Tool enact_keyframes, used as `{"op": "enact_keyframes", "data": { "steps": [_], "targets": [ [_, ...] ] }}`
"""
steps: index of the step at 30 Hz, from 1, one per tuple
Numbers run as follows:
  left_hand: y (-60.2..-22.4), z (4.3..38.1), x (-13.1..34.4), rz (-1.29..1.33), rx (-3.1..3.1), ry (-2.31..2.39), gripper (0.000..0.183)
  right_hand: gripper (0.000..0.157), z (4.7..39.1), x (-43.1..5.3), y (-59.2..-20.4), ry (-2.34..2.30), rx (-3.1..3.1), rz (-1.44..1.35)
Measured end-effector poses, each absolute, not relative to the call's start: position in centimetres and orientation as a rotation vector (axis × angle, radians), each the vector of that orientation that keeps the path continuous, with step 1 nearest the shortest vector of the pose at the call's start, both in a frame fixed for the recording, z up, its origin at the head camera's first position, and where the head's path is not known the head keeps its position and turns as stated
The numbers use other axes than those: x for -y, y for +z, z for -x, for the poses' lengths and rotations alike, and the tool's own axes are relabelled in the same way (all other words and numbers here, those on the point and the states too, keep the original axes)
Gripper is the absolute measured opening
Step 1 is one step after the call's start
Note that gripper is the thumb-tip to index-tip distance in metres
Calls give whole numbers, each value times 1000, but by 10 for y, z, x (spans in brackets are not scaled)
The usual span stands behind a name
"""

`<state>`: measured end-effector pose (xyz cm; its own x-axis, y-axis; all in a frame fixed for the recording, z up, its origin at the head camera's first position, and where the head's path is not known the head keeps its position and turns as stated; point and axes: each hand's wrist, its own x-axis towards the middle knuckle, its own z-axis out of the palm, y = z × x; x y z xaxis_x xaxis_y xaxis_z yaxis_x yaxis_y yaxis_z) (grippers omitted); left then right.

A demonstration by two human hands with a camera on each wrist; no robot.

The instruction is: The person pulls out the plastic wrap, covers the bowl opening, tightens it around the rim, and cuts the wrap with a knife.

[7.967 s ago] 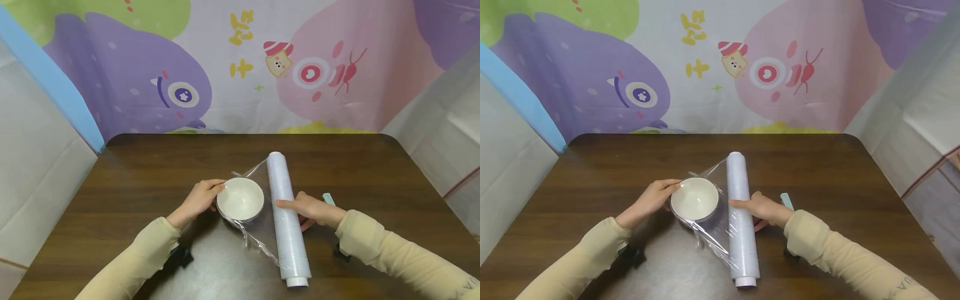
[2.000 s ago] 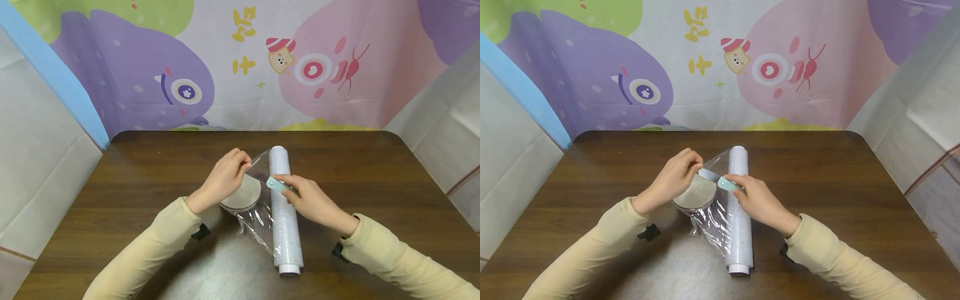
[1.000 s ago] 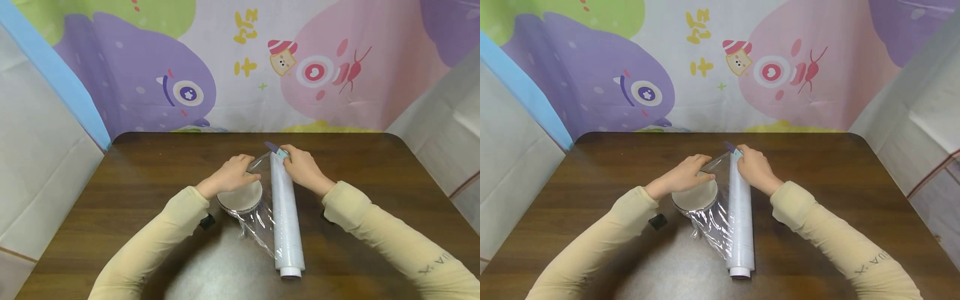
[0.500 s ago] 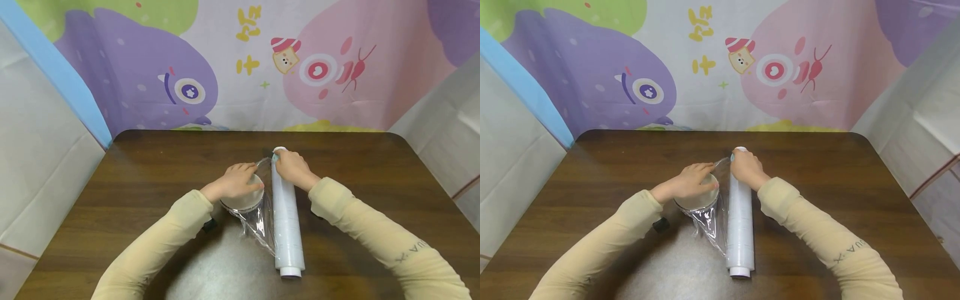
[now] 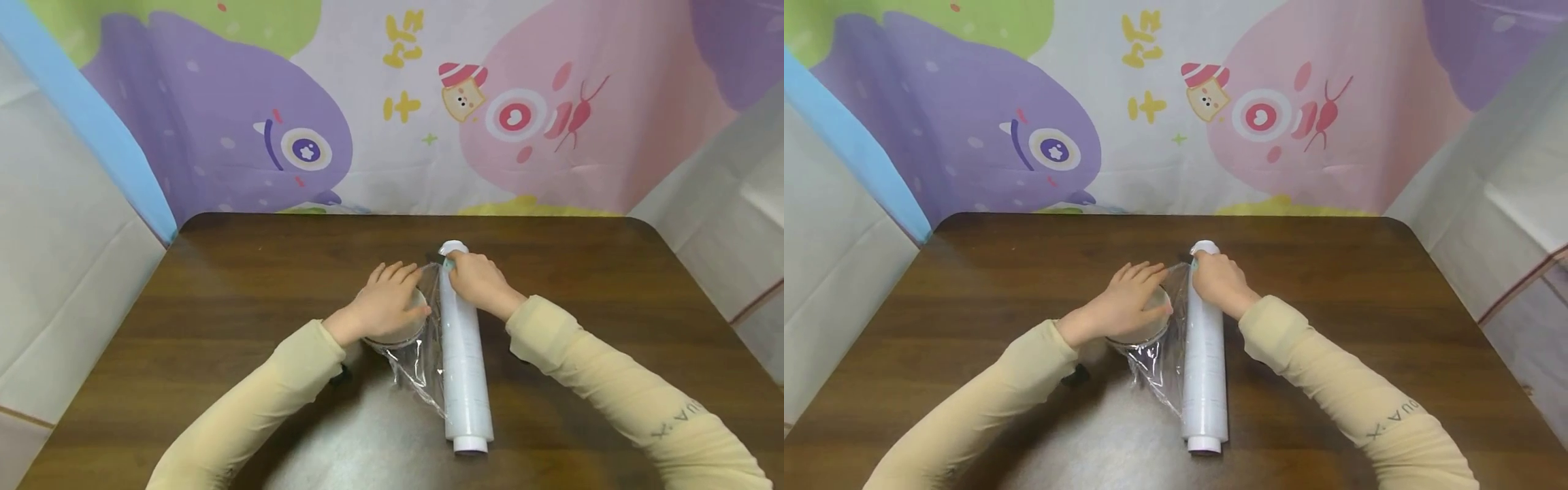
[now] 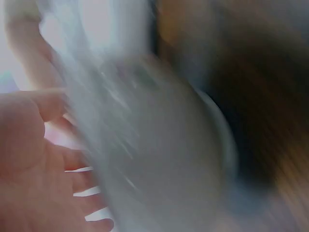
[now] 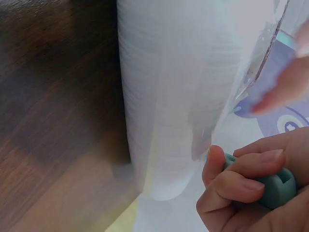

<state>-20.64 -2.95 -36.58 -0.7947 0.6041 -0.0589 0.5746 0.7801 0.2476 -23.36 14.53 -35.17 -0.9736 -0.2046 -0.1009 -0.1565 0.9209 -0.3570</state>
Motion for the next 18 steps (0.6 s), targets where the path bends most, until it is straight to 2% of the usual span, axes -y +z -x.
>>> {"op": "enact_keyframes", "data": {
  "steps": [7,18],
  "targets": [
    [-362,154,5,-1388,-2789,160,55,39,233,-147,-351,-521,-2984,303],
    [-382,141,-1,-1370,-2756,126,61,40,231,-149,-349,-533,-3026,358]
  ]
}}
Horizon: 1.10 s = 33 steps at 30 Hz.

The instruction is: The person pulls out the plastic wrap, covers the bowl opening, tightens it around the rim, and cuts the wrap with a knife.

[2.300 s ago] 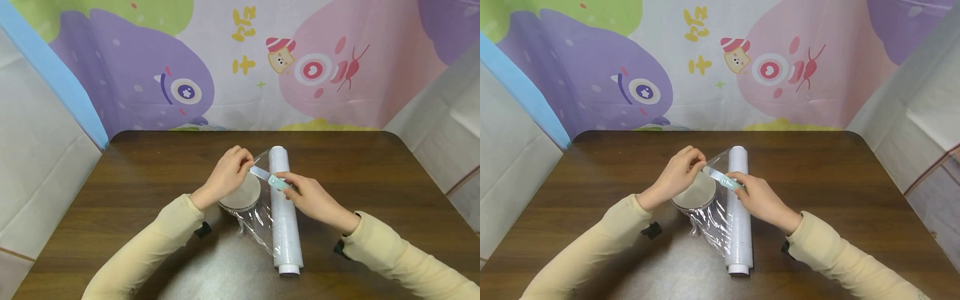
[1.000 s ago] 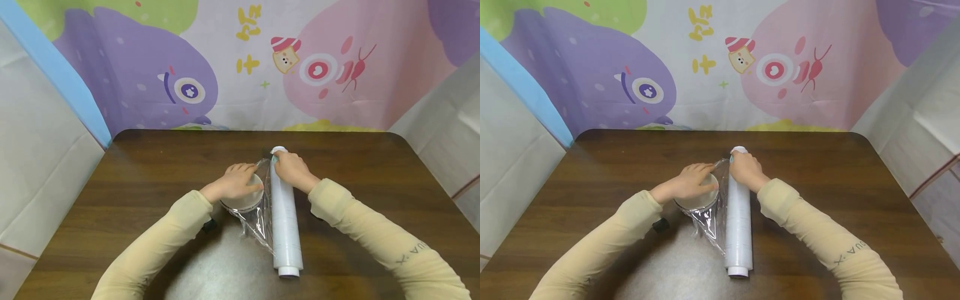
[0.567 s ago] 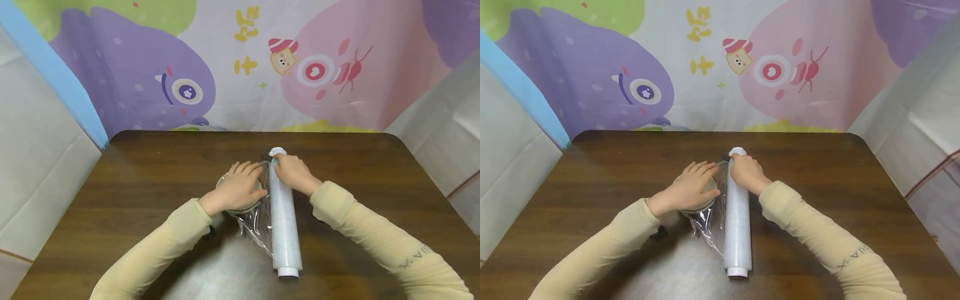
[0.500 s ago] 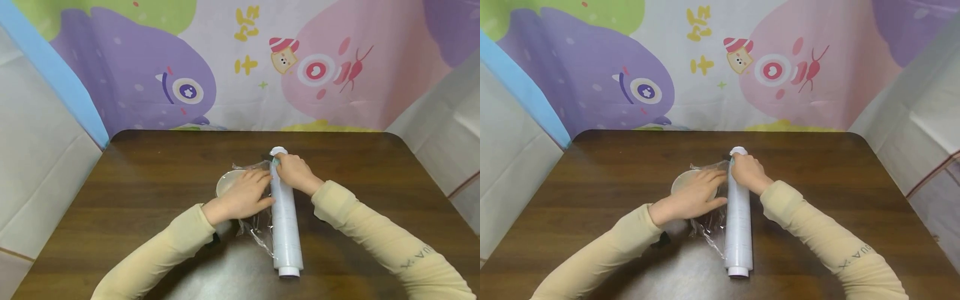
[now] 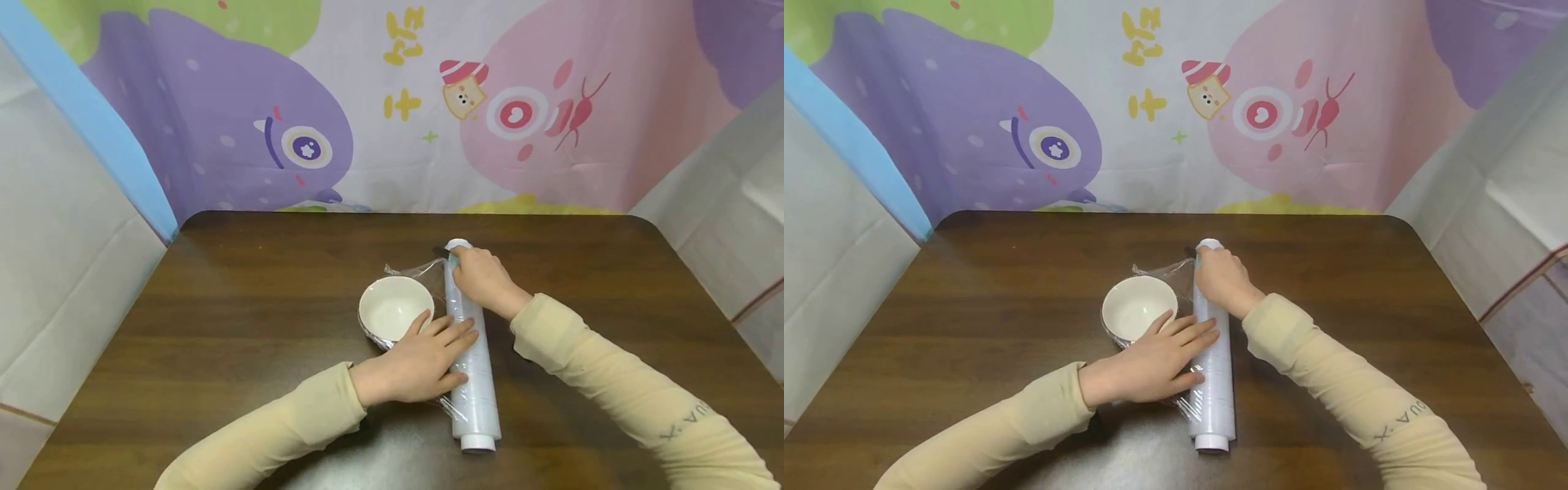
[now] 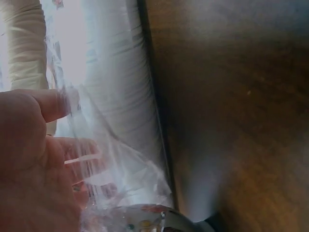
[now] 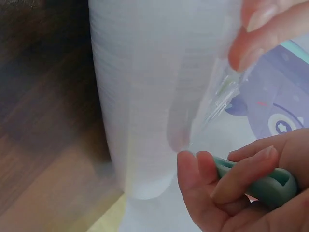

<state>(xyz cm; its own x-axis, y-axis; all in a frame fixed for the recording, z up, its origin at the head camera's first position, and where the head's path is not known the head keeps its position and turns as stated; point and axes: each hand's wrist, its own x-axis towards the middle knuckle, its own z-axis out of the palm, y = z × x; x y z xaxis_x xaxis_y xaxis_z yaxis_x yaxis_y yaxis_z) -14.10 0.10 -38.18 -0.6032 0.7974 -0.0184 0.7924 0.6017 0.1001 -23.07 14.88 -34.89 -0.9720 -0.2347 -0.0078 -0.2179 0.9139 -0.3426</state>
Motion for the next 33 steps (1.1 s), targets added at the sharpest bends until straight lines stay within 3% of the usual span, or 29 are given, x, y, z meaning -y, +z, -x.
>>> {"op": "enact_keyframes", "data": {
  "steps": [16,33],
  "targets": [
    [-390,141,2,-1402,-2774,155,61,36,233,-140,-343,-424,-3017,357],
    [-393,139,6,-1395,-2749,182,62,42,216,-149,-336,-545,-2948,263]
  ]
}}
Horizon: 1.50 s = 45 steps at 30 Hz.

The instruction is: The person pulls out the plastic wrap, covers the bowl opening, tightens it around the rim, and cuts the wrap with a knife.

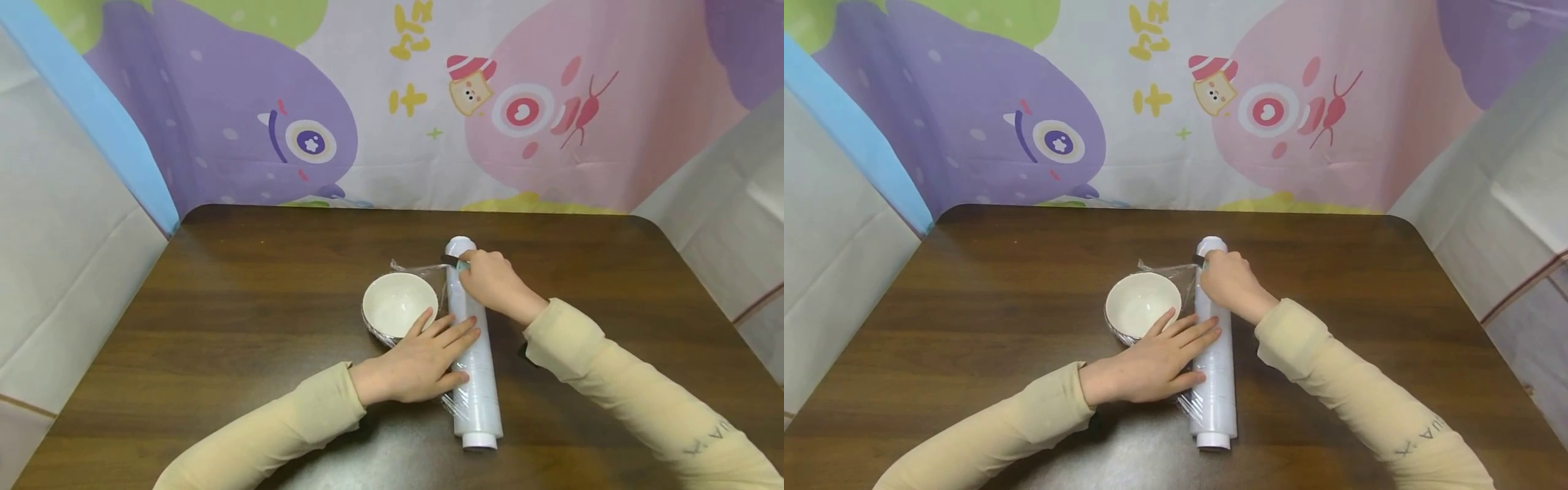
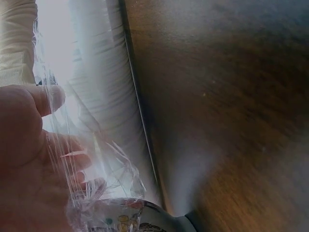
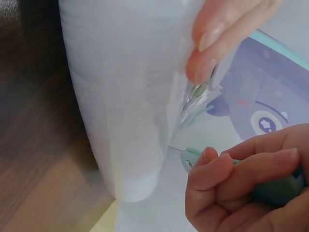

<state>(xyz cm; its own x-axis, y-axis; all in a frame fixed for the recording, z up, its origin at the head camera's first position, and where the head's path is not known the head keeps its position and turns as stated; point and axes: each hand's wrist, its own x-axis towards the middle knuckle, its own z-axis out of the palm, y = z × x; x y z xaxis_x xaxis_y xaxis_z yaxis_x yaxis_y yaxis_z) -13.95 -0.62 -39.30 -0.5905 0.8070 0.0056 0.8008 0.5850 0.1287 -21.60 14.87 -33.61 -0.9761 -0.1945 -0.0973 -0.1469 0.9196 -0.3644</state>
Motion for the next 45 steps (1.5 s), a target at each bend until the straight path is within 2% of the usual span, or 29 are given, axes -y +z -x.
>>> {"op": "enact_keyframes", "data": {
  "steps": [8,21,30,45],
  "targets": [
    [-395,140,5,-1406,-2756,180,63,43,212,-149,-332,-543,-2926,254],
    [-397,139,4,-1427,-2758,167,63,39,234,-133,-344,-427,-2953,325],
    [-396,139,6,-1413,-2769,158,63,35,219,-136,-338,-451,-2957,327],
    [-396,139,8,-1410,-2763,165,63,41,196,-142,-337,-553,-2948,313]
  ]
}}
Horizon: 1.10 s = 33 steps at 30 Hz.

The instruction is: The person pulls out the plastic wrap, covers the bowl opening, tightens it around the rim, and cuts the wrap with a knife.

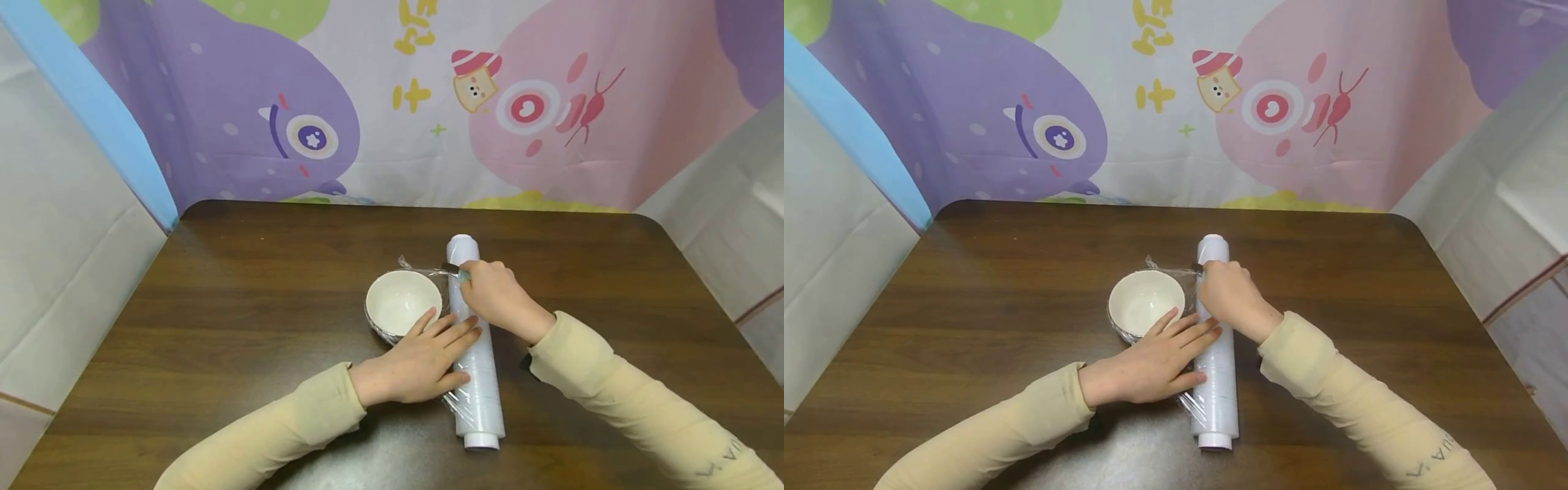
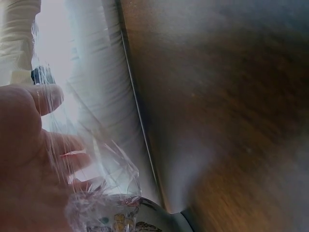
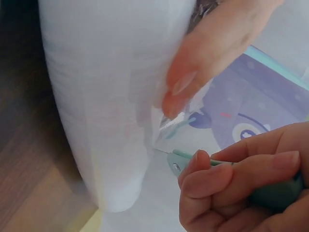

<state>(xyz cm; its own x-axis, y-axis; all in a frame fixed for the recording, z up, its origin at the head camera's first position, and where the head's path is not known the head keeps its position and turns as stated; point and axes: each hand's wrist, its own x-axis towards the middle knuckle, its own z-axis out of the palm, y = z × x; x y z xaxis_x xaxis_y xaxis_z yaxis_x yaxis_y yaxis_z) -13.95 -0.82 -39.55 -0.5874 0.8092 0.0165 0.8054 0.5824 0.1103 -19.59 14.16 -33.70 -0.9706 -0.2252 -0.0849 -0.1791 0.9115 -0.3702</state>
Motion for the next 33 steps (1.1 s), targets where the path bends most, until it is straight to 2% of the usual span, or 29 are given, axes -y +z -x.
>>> {"op": "enact_keyframes", "data": {
  "steps": [13,33],
  "targets": [
    [-396,140,10,-1439,-2772,174,63,37,210,-131,-345,-511,-2969,361],
    [-399,139,11,-1463,-2795,154,63,39,182,-141,-325,-520,-2918,322]
  ]
}}
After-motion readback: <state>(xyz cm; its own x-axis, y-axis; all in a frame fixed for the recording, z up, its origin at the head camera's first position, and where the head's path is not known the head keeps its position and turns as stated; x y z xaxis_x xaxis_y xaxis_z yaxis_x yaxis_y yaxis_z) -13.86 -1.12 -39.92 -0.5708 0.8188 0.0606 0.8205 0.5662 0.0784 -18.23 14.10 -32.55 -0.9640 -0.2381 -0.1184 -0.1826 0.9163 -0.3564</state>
